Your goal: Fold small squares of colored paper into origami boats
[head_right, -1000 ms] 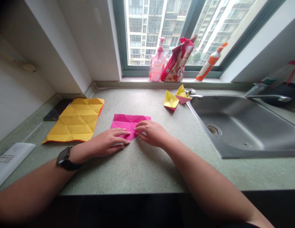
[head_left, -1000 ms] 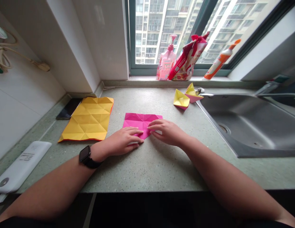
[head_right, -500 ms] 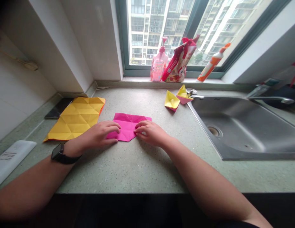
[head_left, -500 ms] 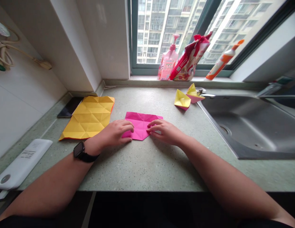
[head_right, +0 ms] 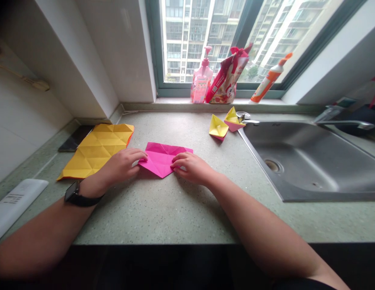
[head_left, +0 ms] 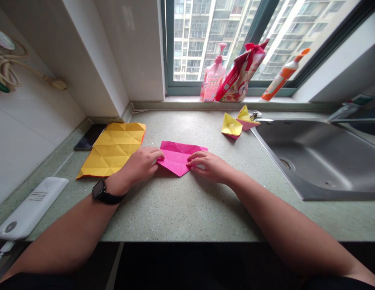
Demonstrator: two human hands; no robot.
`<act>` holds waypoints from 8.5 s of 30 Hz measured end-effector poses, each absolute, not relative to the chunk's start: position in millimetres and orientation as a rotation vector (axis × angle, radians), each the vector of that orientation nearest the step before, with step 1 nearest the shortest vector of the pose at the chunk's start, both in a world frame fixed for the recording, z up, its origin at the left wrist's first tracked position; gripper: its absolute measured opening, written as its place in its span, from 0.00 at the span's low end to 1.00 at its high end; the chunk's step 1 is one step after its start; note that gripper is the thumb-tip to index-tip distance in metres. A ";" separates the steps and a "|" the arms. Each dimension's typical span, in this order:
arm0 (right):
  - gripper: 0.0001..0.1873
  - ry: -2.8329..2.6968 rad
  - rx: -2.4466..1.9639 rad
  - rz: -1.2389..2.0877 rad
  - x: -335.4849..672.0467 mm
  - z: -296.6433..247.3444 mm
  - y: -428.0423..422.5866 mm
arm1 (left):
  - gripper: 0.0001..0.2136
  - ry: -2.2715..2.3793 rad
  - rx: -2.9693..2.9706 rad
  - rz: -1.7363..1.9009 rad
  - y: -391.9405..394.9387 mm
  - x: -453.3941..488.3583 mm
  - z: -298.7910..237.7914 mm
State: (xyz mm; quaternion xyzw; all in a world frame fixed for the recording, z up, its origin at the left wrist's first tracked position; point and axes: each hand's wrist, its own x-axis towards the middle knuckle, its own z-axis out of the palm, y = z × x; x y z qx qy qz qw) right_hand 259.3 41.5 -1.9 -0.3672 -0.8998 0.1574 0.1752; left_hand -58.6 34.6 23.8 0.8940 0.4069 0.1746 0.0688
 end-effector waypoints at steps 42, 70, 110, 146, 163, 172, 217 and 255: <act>0.13 -2.596 -0.966 0.340 249.6 -5.8 33.0 | 0.12 0.845 2.790 0.442 14.6 -31.0 7.1; 0.12 -2.633 -0.937 0.388 247.9 -3.4 29.9 | 0.14 0.961 2.863 0.133 1.3 -29.8 26.2; 0.14 -2.599 -1.137 0.311 248.8 0.4 29.7 | 0.11 1.477 2.816 0.146 15.0 -46.1 17.3; 0.14 -2.610 -1.133 0.295 249.1 0.0 30.1 | 0.13 1.275 2.675 0.189 9.1 -34.3 29.3; 0.15 -2.630 -1.088 0.246 252.1 -4.7 32.6 | 0.12 1.770 2.744 0.263 17.8 -42.5 27.1; 0.16 -2.604 -1.051 0.196 249.3 -10.5 33.8 | 0.22 0.851 2.702 0.365 4.3 -23.0 7.3; 0.21 -2.509 -1.042 0.162 277.4 -8.1 61.5 | 0.15 1.029 2.745 0.365 17.5 -30.6 8.3; 0.10 -2.617 -1.025 0.070 254.0 1.3 33.5 | 0.18 1.050 2.461 0.460 8.3 -27.8 27.2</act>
